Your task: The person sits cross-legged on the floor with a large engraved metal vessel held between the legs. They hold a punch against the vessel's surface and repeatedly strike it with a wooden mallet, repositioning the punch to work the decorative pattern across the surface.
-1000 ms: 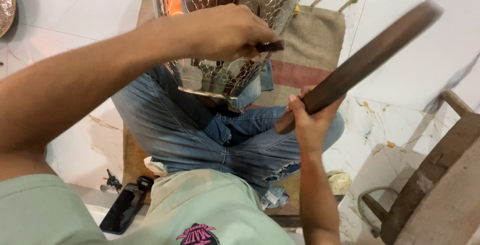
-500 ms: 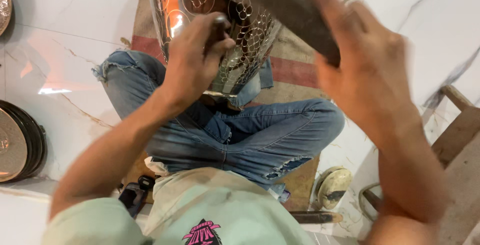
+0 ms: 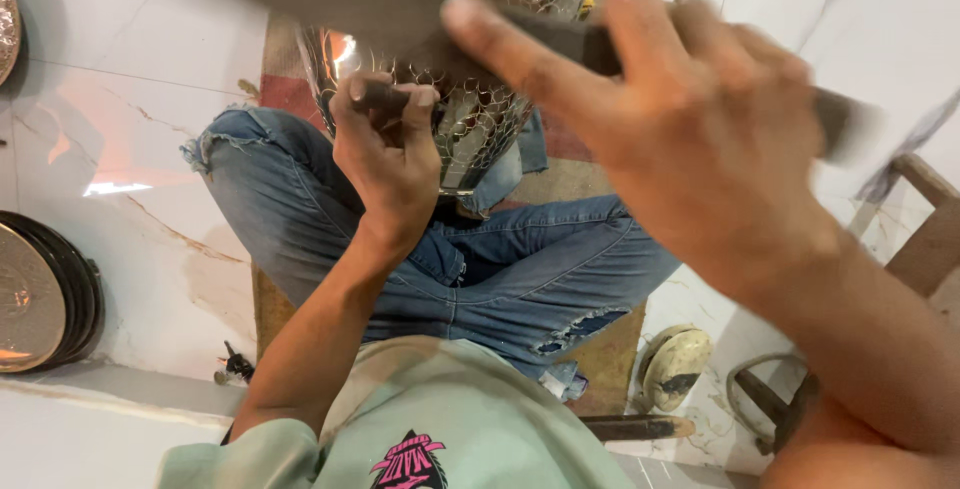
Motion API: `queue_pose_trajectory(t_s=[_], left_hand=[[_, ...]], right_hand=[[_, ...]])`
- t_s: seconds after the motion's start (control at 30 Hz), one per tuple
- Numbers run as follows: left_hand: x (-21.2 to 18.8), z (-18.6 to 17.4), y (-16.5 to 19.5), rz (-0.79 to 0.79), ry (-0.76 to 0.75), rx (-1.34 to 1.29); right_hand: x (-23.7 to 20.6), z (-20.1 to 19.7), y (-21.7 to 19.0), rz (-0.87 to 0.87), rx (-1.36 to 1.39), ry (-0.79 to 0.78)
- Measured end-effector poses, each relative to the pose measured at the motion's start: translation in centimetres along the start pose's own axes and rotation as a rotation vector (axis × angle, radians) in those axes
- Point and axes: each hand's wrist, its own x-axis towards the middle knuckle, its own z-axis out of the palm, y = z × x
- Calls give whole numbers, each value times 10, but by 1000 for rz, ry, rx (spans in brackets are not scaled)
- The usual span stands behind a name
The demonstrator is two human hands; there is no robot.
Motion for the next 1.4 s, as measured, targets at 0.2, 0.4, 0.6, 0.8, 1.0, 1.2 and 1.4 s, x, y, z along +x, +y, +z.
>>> queue_pose_trajectory(t_s=[0.2, 0.4, 0.6, 0.8, 1.0, 1.2, 1.4], left_hand=[[12, -8, 4, 224, -57, 388], [39, -11, 21, 156, -334, 179], [75, -10, 33, 292, -642, 339], [103, 0, 36, 439, -925, 290], [121, 11, 40, 477, -1171, 318], [134, 36, 44, 360, -1246, 287], [146, 60, 49, 428, -1608, 494]], right_hand=[[19, -32, -11, -121, -109, 50], [20, -16, 2, 75, 349, -2], [-26, 28, 14, 251, 518, 77], [-78, 90, 6, 472, 742, 121], [-126, 131, -33, 763, 706, -156], [-134, 175, -104, 1064, 1067, 55], [-144, 188, -142, 1213, 1138, 54]])
